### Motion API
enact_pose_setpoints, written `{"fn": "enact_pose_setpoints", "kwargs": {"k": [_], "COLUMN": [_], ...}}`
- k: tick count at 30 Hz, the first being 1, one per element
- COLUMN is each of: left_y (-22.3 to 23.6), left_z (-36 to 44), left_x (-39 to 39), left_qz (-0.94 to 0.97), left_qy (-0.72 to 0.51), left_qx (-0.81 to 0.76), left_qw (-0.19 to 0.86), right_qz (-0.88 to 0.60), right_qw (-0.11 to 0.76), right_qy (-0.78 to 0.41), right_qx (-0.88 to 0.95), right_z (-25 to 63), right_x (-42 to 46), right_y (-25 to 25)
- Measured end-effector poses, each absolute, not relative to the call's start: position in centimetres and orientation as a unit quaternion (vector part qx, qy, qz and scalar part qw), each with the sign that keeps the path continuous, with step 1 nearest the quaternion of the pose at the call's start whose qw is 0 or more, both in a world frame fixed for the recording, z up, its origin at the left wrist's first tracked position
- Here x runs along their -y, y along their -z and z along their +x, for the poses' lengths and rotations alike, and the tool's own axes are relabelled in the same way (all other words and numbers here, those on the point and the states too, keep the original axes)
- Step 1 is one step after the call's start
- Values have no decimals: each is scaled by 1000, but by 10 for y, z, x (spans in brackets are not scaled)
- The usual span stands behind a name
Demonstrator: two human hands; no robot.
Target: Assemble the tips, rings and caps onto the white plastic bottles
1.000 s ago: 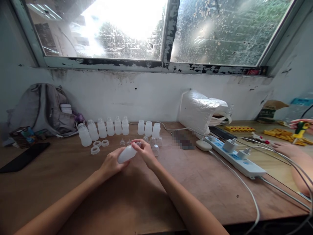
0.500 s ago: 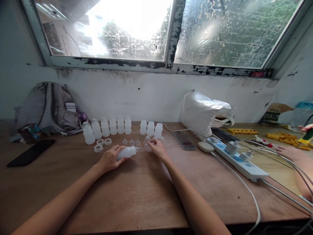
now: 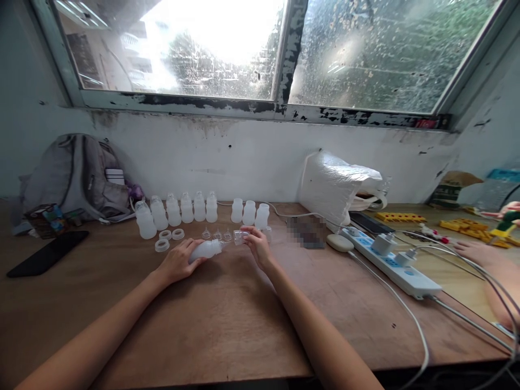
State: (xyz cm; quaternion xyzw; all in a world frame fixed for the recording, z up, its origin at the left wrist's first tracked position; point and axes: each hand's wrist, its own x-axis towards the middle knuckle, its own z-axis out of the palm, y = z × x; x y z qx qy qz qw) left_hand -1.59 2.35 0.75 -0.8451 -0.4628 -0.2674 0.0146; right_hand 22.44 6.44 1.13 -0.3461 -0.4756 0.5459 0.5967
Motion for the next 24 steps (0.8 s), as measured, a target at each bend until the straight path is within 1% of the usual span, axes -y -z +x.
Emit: {"fn": "enact_pose_setpoints", "kwargs": {"k": [7,12,24], "left_y": [-8,-7,-8], "left_z": [-16,-16,-16], "left_x": [-23,-23,-22], "left_qz": [-845,-849,-859], "left_qy": [269,272,264], "left_qx": [462,453,439], "left_qw": [1,0,3], "right_qz": [-329,-350,-375], "right_qw": [545,509,481], "right_qy": [-568,-566,-554], "right_qx": [522,546,567], "right_z": [212,205,200], "right_x": [-53,-48,-48], "right_y": [-12,-10,-3]}}
